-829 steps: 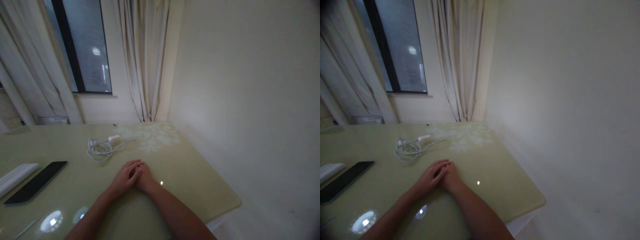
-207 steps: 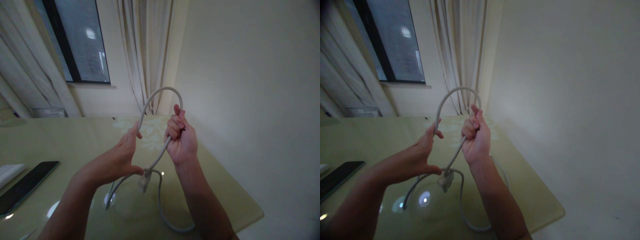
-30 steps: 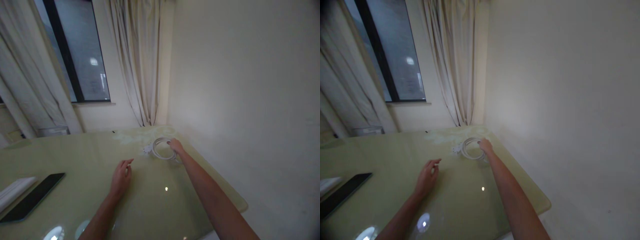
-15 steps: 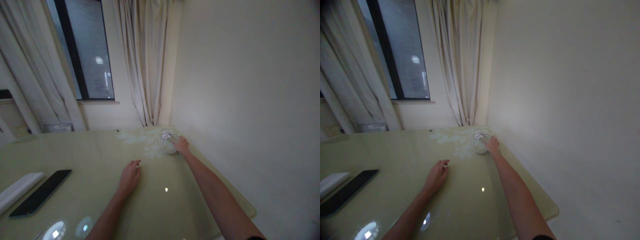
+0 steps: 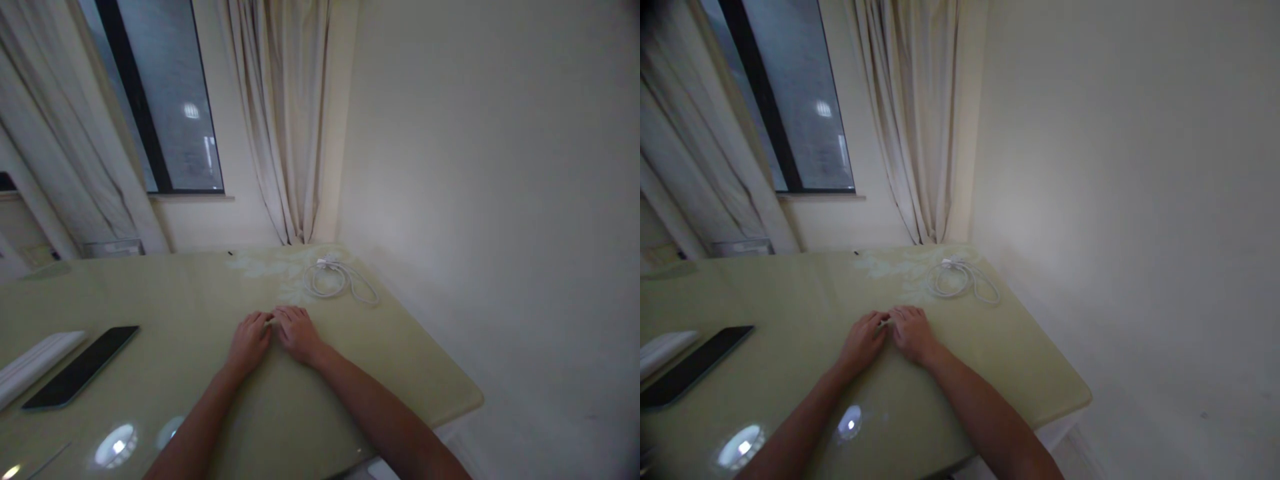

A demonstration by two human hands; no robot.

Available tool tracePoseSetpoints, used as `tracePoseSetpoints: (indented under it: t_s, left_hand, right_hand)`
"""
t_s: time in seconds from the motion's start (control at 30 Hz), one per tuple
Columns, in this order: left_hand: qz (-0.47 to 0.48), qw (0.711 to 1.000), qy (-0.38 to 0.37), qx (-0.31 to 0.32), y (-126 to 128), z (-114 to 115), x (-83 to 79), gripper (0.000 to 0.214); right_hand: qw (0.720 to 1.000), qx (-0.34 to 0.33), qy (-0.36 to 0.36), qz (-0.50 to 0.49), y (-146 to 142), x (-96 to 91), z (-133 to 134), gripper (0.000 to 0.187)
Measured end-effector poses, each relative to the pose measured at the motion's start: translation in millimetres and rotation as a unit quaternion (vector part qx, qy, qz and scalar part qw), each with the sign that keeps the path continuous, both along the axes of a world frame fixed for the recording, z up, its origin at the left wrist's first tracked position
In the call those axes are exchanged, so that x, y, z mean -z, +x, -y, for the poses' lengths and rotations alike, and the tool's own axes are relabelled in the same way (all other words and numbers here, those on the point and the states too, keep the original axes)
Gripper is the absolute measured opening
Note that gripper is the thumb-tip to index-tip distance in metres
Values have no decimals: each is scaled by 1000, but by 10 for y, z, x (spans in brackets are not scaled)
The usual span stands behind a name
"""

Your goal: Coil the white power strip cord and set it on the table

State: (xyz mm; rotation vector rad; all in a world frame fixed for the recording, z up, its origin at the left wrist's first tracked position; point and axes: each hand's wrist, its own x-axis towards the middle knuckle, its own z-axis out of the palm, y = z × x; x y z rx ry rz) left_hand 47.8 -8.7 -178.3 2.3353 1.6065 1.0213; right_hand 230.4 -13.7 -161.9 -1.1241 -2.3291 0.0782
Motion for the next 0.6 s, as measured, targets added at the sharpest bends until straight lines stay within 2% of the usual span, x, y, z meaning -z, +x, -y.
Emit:
tracePoseSetpoints:
  t_s: [0.17, 0.27, 0.33, 0.4, 0.43, 0.5, 0.57, 0.6]
  left_hand:
    - [9, 1000, 5, 6, -14, 11, -7, 26]
    - [10, 1000, 6, 4, -38, -4, 7, 27]
    - [8, 1000, 5, 3, -52, -12, 16, 28]
    - [4, 1000, 3, 4, -61, -17, 23, 27]
    - [3, 1000, 3, 5, -63, -18, 26, 27]
    - [1, 1000, 2, 7, -65, -19, 30, 27]
    - [2, 1000, 0, 8, -67, -21, 31, 27]
    - [2, 1000, -2, 8, -69, -22, 31, 27]
  right_hand:
    - [995, 94, -27, -12, 112, -53, -105, 38]
    - [984, 174, -27, -28, 274, -119, -287, 45]
    - [961, 275, -29, -22, 520, -226, -479, 52]
    - [917, 396, -52, -5, 856, -351, -695, 64]
    - [890, 448, -88, 4, 1035, -407, -797, 75]
    - [864, 485, -134, 0, 1366, -488, -970, 88]
    - [858, 490, -157, 0, 1622, -532, -1088, 82]
    - [861, 485, -156, 2, 1718, -545, -1128, 73]
